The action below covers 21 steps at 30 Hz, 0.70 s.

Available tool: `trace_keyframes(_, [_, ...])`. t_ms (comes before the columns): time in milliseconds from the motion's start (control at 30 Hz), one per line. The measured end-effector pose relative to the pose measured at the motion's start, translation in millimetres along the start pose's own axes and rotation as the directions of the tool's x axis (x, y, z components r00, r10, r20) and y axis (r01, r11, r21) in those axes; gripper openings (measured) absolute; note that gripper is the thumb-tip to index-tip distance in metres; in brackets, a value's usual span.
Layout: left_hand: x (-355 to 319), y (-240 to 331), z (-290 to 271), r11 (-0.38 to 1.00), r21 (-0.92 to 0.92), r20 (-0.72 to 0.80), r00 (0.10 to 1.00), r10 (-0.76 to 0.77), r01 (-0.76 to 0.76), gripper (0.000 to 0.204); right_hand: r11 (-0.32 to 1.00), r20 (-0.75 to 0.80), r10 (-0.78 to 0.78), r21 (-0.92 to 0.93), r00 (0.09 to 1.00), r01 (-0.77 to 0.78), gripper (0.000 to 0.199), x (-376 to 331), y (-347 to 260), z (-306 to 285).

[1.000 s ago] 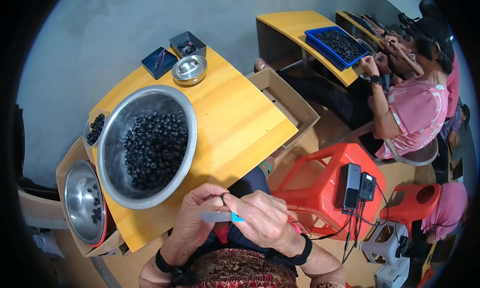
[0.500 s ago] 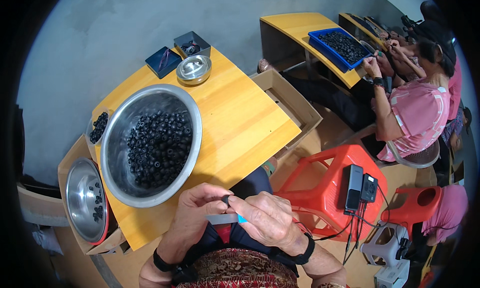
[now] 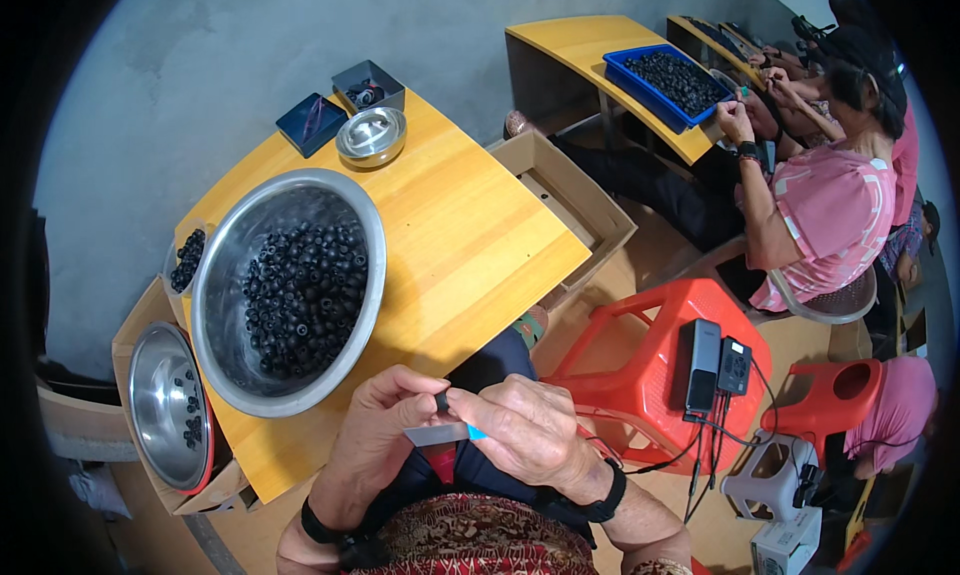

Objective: Cleaning or inspecting small black rubber parts using a scraper tool.

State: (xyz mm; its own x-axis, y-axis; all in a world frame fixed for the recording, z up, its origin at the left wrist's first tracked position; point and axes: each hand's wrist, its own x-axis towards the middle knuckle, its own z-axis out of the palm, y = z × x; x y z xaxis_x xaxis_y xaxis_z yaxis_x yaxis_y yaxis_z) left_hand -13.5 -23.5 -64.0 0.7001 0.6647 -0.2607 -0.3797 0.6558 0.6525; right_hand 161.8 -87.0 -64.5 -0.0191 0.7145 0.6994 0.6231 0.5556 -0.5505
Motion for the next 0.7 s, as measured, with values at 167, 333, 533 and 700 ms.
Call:
trace_keyframes(167, [-1.1,-2.3,-6.2,0.999,-0.029,-0.007,1.000,-0.028,0.028,0.020,0.999,0.021,0.023,0.035,1.000,-0.023,0.037,1.2,-1.3,-2.1])
trace_keyframes(333, [-0.6,-4.2,-4.3,0.995,-0.093,-0.049,0.998,-0.038,0.033,0.019,0.996,0.013,0.060,0.071,0.998,-0.061,0.038,-0.6,-1.0,-1.3])
trace_keyframes(533, [3.9,-4.6,-0.7,0.987,-0.155,0.051,0.998,-0.025,0.032,0.027,0.996,-0.049,0.090,0.030,0.995,-0.089,0.038,-3.7,-2.6,5.7])
trace_keyframes(700, [4.6,-2.5,0.1,0.982,-0.126,0.014,0.990,-0.142,0.142,0.027,0.998,0.017,0.062,0.019,0.998,-0.062,0.037,-0.8,-2.0,-0.9])
